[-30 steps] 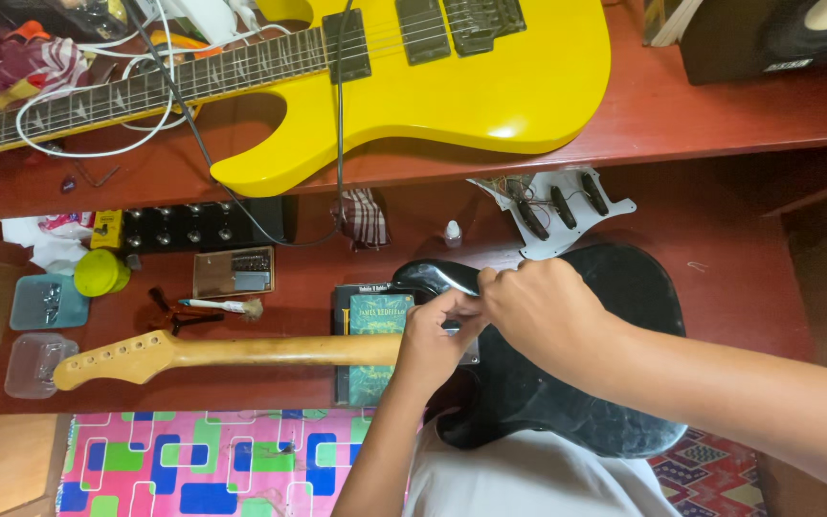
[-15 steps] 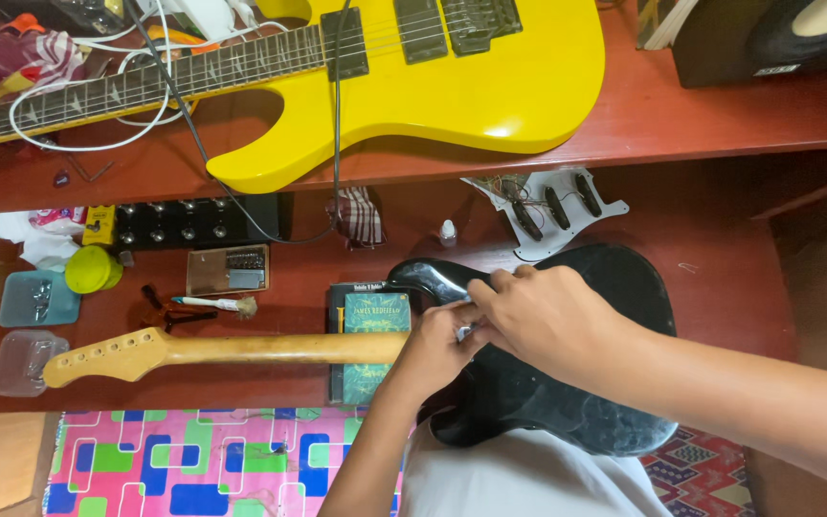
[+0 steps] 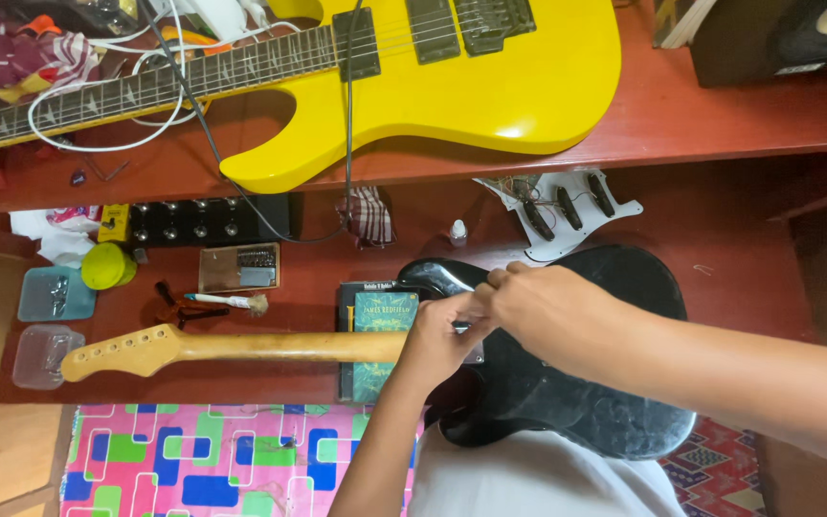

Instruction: The person attaches a guitar neck to a guitar body using a screwdriver and screws. They align the neck, insert screws, and tighten them to secure the neck to the body.

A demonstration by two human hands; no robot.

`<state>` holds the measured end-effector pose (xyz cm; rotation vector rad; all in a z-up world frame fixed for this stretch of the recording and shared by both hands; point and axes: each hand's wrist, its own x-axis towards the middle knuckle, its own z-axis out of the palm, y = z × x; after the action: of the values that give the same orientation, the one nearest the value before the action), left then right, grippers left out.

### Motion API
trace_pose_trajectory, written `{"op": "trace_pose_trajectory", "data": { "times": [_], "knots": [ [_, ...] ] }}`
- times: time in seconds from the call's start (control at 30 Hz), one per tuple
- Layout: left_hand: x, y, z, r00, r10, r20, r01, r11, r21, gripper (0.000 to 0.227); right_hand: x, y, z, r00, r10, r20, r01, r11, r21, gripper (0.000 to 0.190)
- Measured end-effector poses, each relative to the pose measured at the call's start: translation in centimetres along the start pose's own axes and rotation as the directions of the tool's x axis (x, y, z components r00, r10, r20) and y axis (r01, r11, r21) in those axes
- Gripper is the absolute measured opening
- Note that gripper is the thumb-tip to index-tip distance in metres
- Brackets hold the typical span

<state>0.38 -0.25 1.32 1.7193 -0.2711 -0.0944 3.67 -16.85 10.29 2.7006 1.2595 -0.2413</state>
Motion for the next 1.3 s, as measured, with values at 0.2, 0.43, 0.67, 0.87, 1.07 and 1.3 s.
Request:
{"op": "trace_pose_trajectory", "data": {
  "times": [0.2, 0.43, 0.67, 0.87, 1.07, 1.3],
  "knots": [
    [0.1, -1.4, 0.1, 1.000, -0.001, 0.013, 0.001, 1.000, -0.002, 0.005, 0.9, -0.3, 3.7, 0.997, 0.069, 0.042, -0.069, 0.998, -0.001, 0.012],
    [0.2, 2.0, -1.1, 0.995, 0.053, 0.087, -0.057, 0.997, 0.044, 0.010, 0.4, 0.8, -2.4, 0.997, -0.045, 0.062, 0.036, 0.990, 0.140, 0.013],
    [-0.2, -1.0, -0.3, 1.000, 0.009, 0.021, -0.012, 0.994, 0.112, 0.012, 0.1, 0.1, 0.4, 0.997, 0.079, 0.000, -0.079, 0.997, -0.016, 0.016],
    [-0.8, 2.3, -1.4, 0.995, 0.006, 0.102, -0.008, 1.000, 0.019, 0.014, -0.8, -0.3, -1.2, 0.997, -0.055, 0.045, 0.050, 0.992, 0.113, 0.022],
    [-1.0, -0.5, -0.7, 0.999, -0.010, 0.046, 0.005, 0.994, 0.107, 0.011, -0.5, -1.4, 2.0, 0.999, 0.036, 0.013, -0.035, 0.998, -0.047, 0.012],
    [-0.6, 1.7, -1.7, 0.992, 0.023, 0.124, -0.041, 0.988, 0.148, 0.015, -0.7, -0.5, 0.2, 0.994, -0.087, 0.063, 0.084, 0.995, 0.046, 0.016]
  ]
}}
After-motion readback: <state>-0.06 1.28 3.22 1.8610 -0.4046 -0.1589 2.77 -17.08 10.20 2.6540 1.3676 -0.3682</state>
